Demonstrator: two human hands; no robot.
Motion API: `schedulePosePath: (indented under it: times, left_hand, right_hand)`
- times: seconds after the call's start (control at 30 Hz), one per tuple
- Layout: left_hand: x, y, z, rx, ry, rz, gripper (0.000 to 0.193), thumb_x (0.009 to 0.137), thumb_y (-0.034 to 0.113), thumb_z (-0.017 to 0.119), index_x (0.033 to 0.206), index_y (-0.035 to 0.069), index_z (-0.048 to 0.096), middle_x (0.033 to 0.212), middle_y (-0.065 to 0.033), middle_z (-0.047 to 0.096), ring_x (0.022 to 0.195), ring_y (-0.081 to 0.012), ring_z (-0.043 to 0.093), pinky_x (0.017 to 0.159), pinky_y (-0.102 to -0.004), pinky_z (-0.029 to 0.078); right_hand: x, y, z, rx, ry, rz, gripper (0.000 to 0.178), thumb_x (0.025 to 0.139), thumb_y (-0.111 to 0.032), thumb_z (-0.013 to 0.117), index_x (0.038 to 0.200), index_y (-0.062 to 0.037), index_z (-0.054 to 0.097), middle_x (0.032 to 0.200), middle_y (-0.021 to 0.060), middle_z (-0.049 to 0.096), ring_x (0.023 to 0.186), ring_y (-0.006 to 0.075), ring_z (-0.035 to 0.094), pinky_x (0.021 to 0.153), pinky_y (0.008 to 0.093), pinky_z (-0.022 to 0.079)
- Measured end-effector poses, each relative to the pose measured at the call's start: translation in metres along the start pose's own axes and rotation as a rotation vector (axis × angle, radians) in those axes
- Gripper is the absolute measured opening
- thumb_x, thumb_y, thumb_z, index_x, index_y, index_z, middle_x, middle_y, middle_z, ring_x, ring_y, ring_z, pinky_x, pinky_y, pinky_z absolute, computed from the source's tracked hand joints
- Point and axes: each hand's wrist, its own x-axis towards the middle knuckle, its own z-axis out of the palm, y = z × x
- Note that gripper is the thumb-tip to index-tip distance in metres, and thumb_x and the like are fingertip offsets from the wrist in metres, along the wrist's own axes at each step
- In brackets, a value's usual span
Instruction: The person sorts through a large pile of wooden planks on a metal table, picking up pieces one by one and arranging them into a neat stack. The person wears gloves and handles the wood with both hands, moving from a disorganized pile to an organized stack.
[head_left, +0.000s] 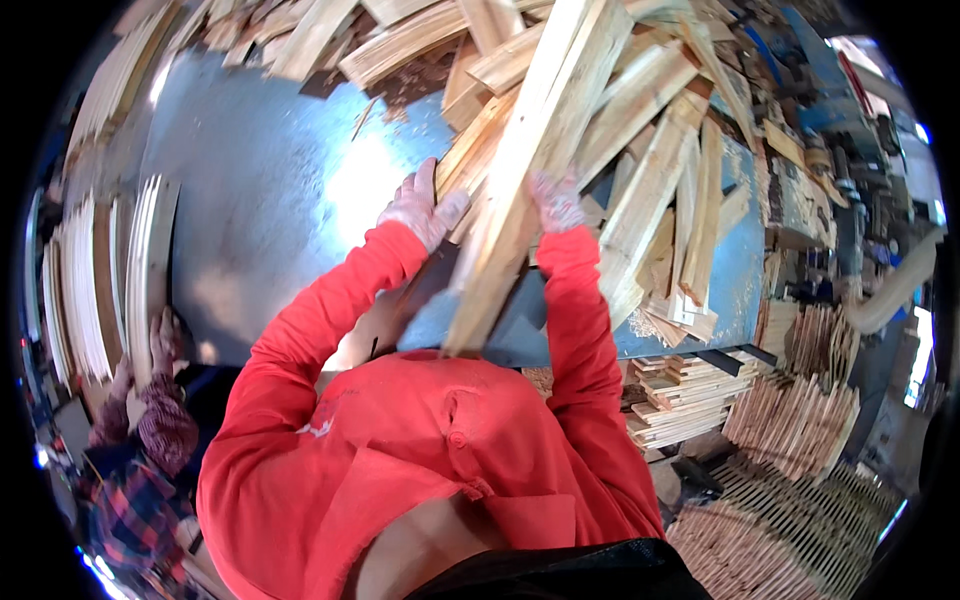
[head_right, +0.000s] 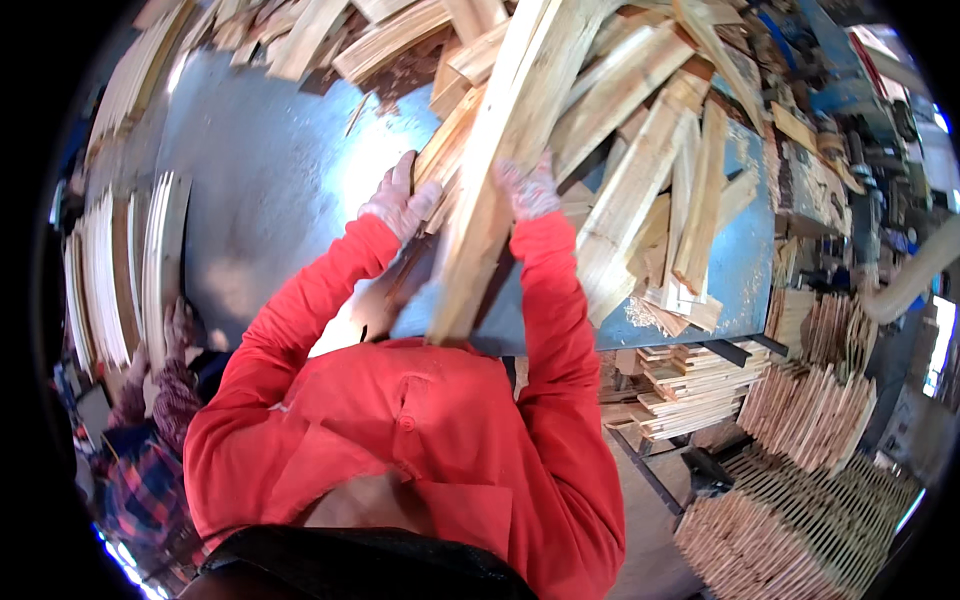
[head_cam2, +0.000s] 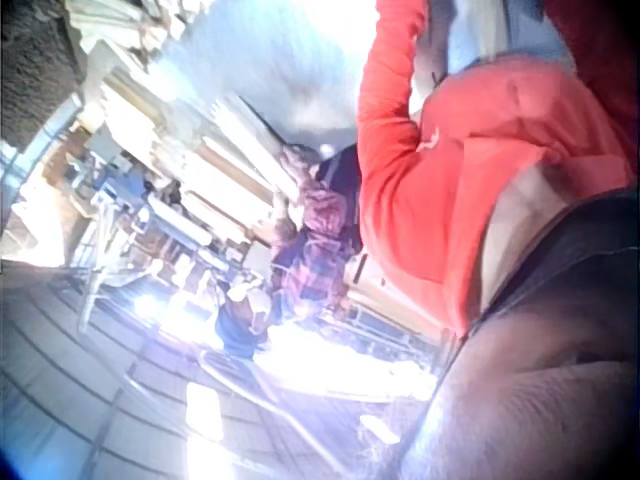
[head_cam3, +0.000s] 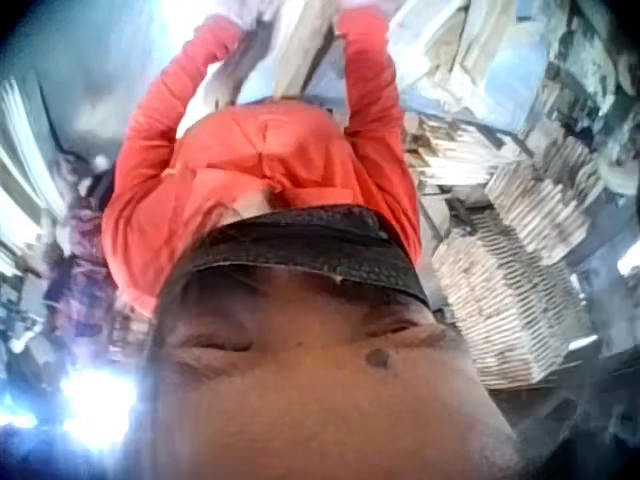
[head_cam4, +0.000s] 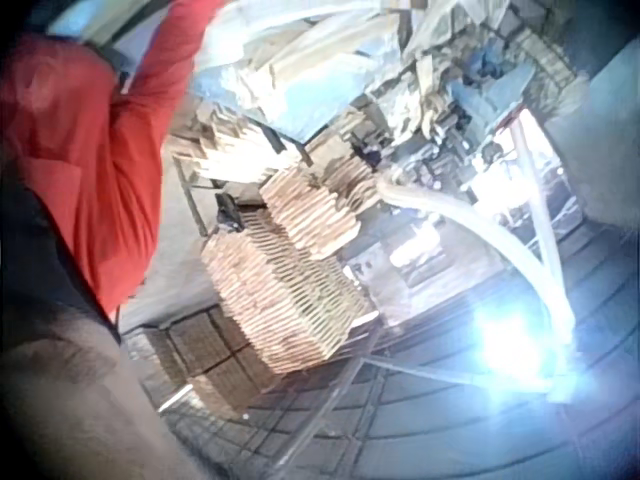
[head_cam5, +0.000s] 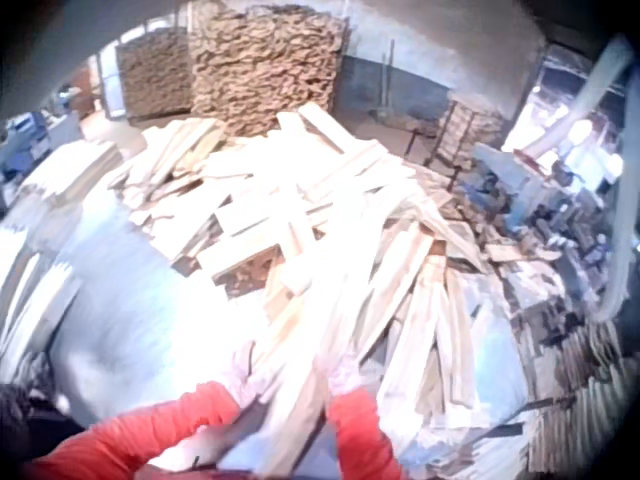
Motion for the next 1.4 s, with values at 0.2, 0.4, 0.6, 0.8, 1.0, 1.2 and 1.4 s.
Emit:
schedulePosePath:
  times: [0.2,0.4,0.6,0.8,1.0,1.2,1.4]
  left_hand:
    - [-0.119,-0.062,-0.004,-0.501,0.246,-0.170,0.093,0.082,0.043,0.070,0.147,-0.003,0.022,0.139,-0.0277,0.043,0.127,-0.0358,0.046,0.105,-0.0403,0.038]
    - [-0.132,-0.168,-0.040,-0.399,0.179,-0.630,0.043,0.083,0.034,0.064,0.105,-0.002,0.061,0.085,-0.0184,0.069,0.073,-0.0272,0.068,0.069,-0.0374,0.053]
    - [-0.123,-0.166,-0.074,-0.332,0.318,-0.577,0.056,0.077,0.042,0.073,0.107,-0.004,0.063,0.091,-0.0213,0.068,0.084,-0.0284,0.065,0.078,-0.0394,0.050]
    - [-0.129,-0.232,-0.083,-0.696,0.425,-0.508,0.060,0.081,0.045,0.072,0.117,-0.002,0.060,0.103,-0.0140,0.068,0.091,-0.0256,0.064,0.082,-0.0386,0.050]
    - [-0.160,-0.230,-0.123,0.014,0.320,-0.752,0.058,0.087,0.042,0.066,0.127,0.001,0.053,0.101,-0.0181,0.068,0.093,-0.0275,0.066,0.084,-0.0397,0.050]
    - [-0.162,-0.253,-0.064,-0.349,0.085,-0.524,0.103,0.072,0.061,0.071,0.143,-0.003,0.034,0.133,-0.0261,0.052,0.125,-0.0344,0.051,0.106,-0.0361,0.038]
    - [-0.170,-0.265,-0.091,-0.862,0.116,-0.507,0.094,0.073,0.057,0.072,0.137,-0.005,0.043,0.123,-0.0229,0.061,0.119,-0.0293,0.055,0.100,-0.0349,0.042]
  right_hand:
    - [-0.064,0.158,-0.012,-0.515,-0.720,-0.139,0.105,0.071,-0.054,0.079,0.148,-0.0040,0.027,0.135,0.0130,0.048,0.123,0.0239,0.047,0.103,0.0369,0.041]
    - [-0.143,0.216,0.043,-1.786,-0.512,-0.232,0.150,0.046,-0.050,0.092,0.152,-0.0101,-0.006,0.151,0.0321,0.016,0.138,0.0472,0.026,0.112,0.0447,0.031]
    - [-0.120,0.251,0.028,-1.339,-0.602,0.055,0.133,0.057,-0.018,0.086,0.153,-0.0134,-0.006,0.145,0.0201,0.032,0.129,0.0333,0.042,0.106,0.0400,0.041]
    - [-0.081,0.249,-0.014,-0.479,-0.555,0.294,0.054,0.079,-0.015,0.065,0.130,-0.0063,0.049,0.092,0.0074,0.065,0.084,0.0198,0.064,0.082,0.0358,0.055]
    - [-0.109,0.278,0.038,-0.858,-0.522,0.265,0.066,0.071,-0.014,0.083,0.126,-0.0072,0.048,0.097,0.0056,0.063,0.083,0.0177,0.062,0.073,0.0311,0.053]
    - [-0.066,0.305,-0.039,-0.742,-0.585,0.559,0.074,0.073,-0.017,0.079,0.135,-0.0021,0.042,0.109,0.0155,0.063,0.095,0.0285,0.064,0.086,0.0397,0.053]
    - [-0.109,0.273,0.025,-0.799,-0.686,0.641,0.069,0.075,-0.021,0.078,0.132,0.0017,0.045,0.116,0.0160,0.061,0.099,0.0282,0.062,0.089,0.0407,0.052]
